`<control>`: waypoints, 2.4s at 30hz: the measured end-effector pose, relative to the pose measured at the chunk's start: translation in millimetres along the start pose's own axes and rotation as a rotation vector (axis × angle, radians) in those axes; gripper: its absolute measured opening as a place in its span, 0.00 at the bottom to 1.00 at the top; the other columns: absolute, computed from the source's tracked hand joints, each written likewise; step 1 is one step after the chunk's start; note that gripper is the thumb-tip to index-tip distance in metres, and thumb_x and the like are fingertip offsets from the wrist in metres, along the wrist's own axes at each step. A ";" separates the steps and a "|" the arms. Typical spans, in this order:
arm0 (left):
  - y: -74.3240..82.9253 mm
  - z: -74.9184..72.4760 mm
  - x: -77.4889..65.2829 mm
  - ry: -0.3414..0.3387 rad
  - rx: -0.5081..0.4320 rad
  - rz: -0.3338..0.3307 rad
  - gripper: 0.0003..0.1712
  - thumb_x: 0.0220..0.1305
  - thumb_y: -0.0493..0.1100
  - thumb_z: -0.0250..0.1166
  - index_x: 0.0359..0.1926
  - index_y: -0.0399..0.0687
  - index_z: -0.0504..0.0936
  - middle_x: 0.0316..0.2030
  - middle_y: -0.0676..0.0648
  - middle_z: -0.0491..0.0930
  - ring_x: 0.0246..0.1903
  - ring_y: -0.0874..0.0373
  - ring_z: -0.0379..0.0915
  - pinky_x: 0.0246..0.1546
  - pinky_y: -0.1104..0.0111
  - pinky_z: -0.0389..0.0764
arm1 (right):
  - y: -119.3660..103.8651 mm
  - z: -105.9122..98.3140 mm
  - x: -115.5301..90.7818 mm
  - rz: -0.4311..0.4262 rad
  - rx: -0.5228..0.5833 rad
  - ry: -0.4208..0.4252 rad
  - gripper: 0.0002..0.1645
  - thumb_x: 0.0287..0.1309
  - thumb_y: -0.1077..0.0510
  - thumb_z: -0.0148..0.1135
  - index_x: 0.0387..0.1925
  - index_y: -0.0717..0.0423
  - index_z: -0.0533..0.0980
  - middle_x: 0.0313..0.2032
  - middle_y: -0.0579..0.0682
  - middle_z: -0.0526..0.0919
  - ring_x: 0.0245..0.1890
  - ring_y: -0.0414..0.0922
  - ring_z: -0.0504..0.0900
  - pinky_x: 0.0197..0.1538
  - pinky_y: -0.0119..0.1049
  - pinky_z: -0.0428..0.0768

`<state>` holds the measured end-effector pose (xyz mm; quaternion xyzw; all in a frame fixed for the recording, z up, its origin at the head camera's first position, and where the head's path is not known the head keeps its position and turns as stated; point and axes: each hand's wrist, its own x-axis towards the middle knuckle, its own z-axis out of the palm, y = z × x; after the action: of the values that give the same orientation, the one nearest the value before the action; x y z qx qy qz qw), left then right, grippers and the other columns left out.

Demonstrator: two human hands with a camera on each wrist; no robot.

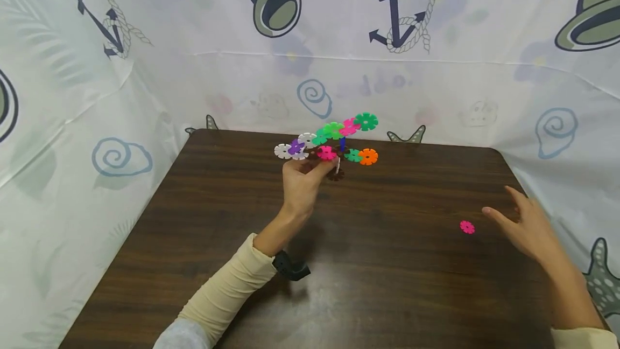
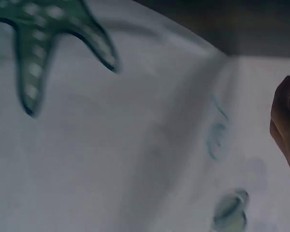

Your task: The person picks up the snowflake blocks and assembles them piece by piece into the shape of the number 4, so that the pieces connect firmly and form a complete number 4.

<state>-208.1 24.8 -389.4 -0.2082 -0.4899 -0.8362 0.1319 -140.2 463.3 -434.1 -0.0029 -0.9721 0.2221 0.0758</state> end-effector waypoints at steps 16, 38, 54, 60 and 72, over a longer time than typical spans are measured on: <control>-0.2 2.0 2.4 -0.013 0.007 0.013 0.12 0.60 0.25 0.68 0.43 0.16 0.81 0.31 0.60 0.88 0.30 0.64 0.84 0.36 0.70 0.86 | 79.0 53.8 -31.5 0.045 0.117 -0.180 0.47 0.77 0.46 0.52 0.78 0.73 0.46 0.72 0.88 0.32 0.70 0.88 0.32 0.61 0.89 0.36; 3.1 0.1 -0.5 -0.051 -0.016 -0.006 0.11 0.62 0.25 0.67 0.42 0.15 0.79 0.29 0.59 0.87 0.30 0.63 0.83 0.36 0.70 0.86 | 17.0 70.9 -13.8 -0.053 0.035 -0.047 0.22 0.69 0.54 0.66 0.56 0.67 0.77 0.57 0.76 0.74 0.58 0.77 0.70 0.52 0.71 0.68; 3.9 -0.6 -3.3 -0.032 0.008 -0.040 0.10 0.62 0.27 0.67 0.41 0.19 0.82 0.32 0.46 0.89 0.31 0.61 0.85 0.37 0.68 0.88 | -73.9 67.2 -3.5 -0.108 0.127 0.037 0.15 0.68 0.49 0.67 0.48 0.54 0.78 0.38 0.56 0.89 0.32 0.23 0.79 0.32 0.28 0.75; 2.4 -0.8 -3.6 -0.045 -0.007 -0.020 0.10 0.62 0.26 0.67 0.42 0.18 0.81 0.30 0.55 0.87 0.30 0.62 0.84 0.38 0.70 0.87 | -111.9 52.9 -2.9 -0.137 0.210 0.119 0.14 0.70 0.52 0.65 0.49 0.56 0.76 0.32 0.47 0.86 0.24 0.37 0.85 0.27 0.28 0.71; 5.6 1.0 -5.8 -0.030 -0.007 -0.023 0.10 0.61 0.26 0.67 0.42 0.18 0.81 0.32 0.49 0.89 0.32 0.62 0.86 0.37 0.68 0.88 | -180.8 14.5 5.3 -0.318 0.334 0.381 0.13 0.63 0.67 0.69 0.48 0.58 0.80 0.26 0.37 0.84 0.22 0.26 0.80 0.30 0.17 0.72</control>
<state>-200.4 23.0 -387.4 -0.2155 -0.4912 -0.8362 0.1145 -142.5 294.3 -368.1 0.1203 -0.8786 0.3595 0.2904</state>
